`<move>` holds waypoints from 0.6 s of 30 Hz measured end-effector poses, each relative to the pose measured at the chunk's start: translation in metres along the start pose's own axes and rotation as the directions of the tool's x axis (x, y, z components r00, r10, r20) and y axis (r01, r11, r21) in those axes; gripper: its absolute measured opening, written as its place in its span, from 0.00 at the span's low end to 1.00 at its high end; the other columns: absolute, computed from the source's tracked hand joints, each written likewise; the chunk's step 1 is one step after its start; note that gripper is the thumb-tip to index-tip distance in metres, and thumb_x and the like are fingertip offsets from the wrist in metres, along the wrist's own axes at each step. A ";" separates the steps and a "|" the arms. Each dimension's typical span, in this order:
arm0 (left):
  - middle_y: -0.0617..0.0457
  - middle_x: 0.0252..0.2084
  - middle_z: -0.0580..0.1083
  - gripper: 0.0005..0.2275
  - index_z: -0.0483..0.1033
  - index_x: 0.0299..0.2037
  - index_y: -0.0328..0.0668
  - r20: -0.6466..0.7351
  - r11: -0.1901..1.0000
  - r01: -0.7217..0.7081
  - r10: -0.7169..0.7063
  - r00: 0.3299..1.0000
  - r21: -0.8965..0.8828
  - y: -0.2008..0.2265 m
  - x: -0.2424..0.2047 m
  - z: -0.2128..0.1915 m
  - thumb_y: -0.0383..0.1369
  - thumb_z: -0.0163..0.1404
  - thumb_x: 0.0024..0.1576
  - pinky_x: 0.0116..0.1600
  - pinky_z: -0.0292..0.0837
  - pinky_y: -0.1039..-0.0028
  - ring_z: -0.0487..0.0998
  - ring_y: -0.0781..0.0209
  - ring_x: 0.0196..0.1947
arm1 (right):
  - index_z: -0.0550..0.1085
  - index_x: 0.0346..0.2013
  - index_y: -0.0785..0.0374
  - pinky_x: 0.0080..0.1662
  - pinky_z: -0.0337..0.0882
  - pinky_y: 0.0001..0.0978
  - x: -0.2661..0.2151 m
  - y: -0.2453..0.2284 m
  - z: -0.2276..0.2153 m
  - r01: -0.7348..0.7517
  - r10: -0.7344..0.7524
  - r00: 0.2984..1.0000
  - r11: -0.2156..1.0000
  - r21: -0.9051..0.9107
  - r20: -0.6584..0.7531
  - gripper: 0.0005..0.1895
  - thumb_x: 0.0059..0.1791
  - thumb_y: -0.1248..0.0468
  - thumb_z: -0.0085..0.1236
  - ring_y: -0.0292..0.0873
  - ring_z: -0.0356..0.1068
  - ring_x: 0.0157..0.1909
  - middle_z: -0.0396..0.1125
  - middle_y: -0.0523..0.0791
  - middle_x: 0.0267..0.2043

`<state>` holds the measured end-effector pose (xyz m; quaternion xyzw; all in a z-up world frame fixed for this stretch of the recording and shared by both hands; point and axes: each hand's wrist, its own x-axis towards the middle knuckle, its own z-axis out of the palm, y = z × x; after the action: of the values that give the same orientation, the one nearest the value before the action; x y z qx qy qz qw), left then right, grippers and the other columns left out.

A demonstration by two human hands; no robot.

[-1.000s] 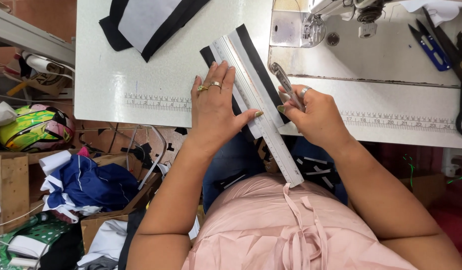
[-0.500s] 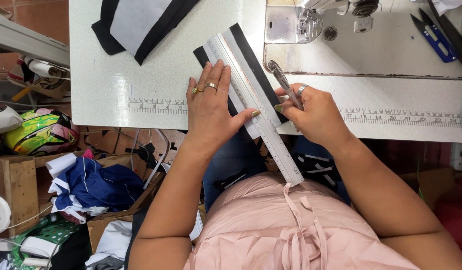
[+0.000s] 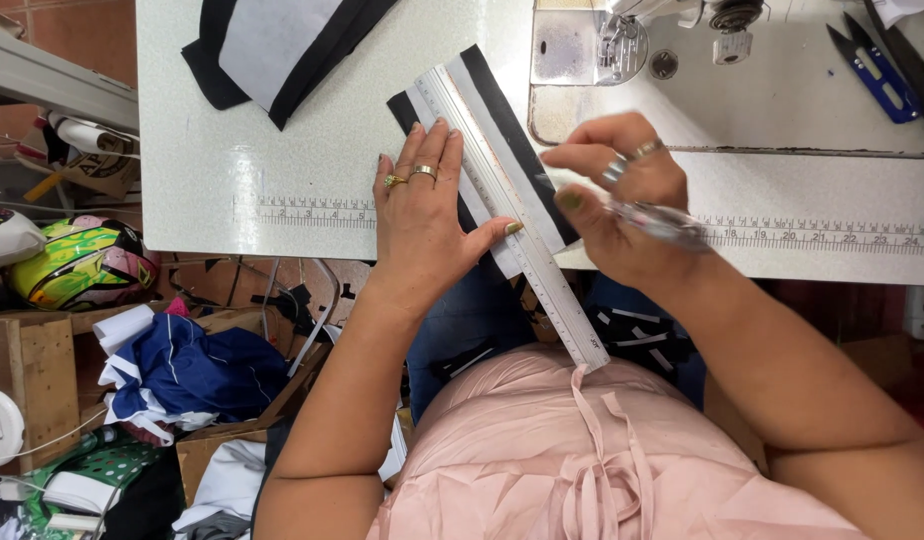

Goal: Marking and cutting small fabric pieces using a ruler, pen, and scissors at a sewing workstation.

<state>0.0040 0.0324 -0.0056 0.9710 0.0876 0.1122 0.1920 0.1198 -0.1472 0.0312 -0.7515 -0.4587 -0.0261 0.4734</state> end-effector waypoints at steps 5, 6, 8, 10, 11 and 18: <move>0.48 0.67 0.57 0.43 0.58 0.63 0.37 0.036 0.986 0.048 -0.054 0.998 0.157 0.002 0.001 -0.003 0.59 0.58 0.44 0.67 0.44 0.50 0.51 0.51 0.68 | 0.68 0.35 0.73 0.23 0.57 0.26 0.041 0.011 0.022 0.128 -0.141 0.988 0.975 0.184 0.056 0.09 0.55 0.68 0.46 0.38 0.58 0.21 0.62 0.47 0.23; 0.48 0.67 0.57 0.43 0.58 0.63 0.37 0.034 0.986 0.052 -0.058 0.998 0.158 0.002 0.001 -0.003 0.59 0.58 0.44 0.67 0.44 0.50 0.51 0.51 0.68 | 0.68 0.35 0.73 0.23 0.57 0.26 0.049 0.013 0.024 0.130 -0.143 0.988 0.974 0.186 0.058 0.09 0.55 0.68 0.46 0.38 0.58 0.21 0.62 0.47 0.23; 0.48 0.67 0.56 0.43 0.58 0.63 0.37 0.052 0.990 0.061 -0.068 0.996 0.131 0.002 0.002 -0.003 0.60 0.56 0.44 0.67 0.42 0.49 0.51 0.50 0.68 | 0.72 0.47 0.73 0.39 0.72 0.32 0.063 0.019 0.028 0.042 -0.074 0.981 0.984 0.173 0.181 0.14 0.51 0.64 0.54 0.46 0.71 0.39 0.70 0.54 0.41; 0.49 0.67 0.55 0.44 0.57 0.63 0.37 0.057 0.987 0.062 -0.071 0.996 0.146 0.001 0.002 -0.001 0.60 0.56 0.44 0.67 0.42 0.49 0.50 0.51 0.68 | 0.71 0.47 0.72 0.37 0.71 0.27 0.063 0.028 0.039 -0.080 0.026 0.982 0.955 0.286 0.189 0.13 0.51 0.65 0.48 0.42 0.70 0.36 0.70 0.54 0.39; 0.49 0.68 0.54 0.44 0.57 0.64 0.38 0.062 0.985 0.062 -0.073 0.995 0.162 0.000 0.002 0.000 0.60 0.56 0.44 0.68 0.41 0.50 0.49 0.52 0.69 | 0.71 0.47 0.72 0.36 0.70 0.23 0.063 0.032 0.044 -0.198 0.123 0.970 0.898 0.392 0.209 0.14 0.51 0.67 0.42 0.38 0.68 0.32 0.70 0.53 0.37; 0.50 0.68 0.54 0.44 0.58 0.64 0.39 0.036 0.983 0.051 -0.058 0.998 0.178 0.000 0.001 0.000 0.61 0.57 0.44 0.68 0.44 0.50 0.50 0.52 0.69 | 0.69 0.42 0.68 0.35 0.70 0.22 0.068 0.026 0.047 -0.254 0.191 0.961 0.892 0.375 0.199 0.10 0.50 0.65 0.45 0.36 0.68 0.29 0.71 0.51 0.37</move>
<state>0.0047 0.0328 -0.0060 0.9835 0.1197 0.0789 0.1100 0.1593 -0.0707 0.0197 -0.6873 -0.4008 0.1809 0.5782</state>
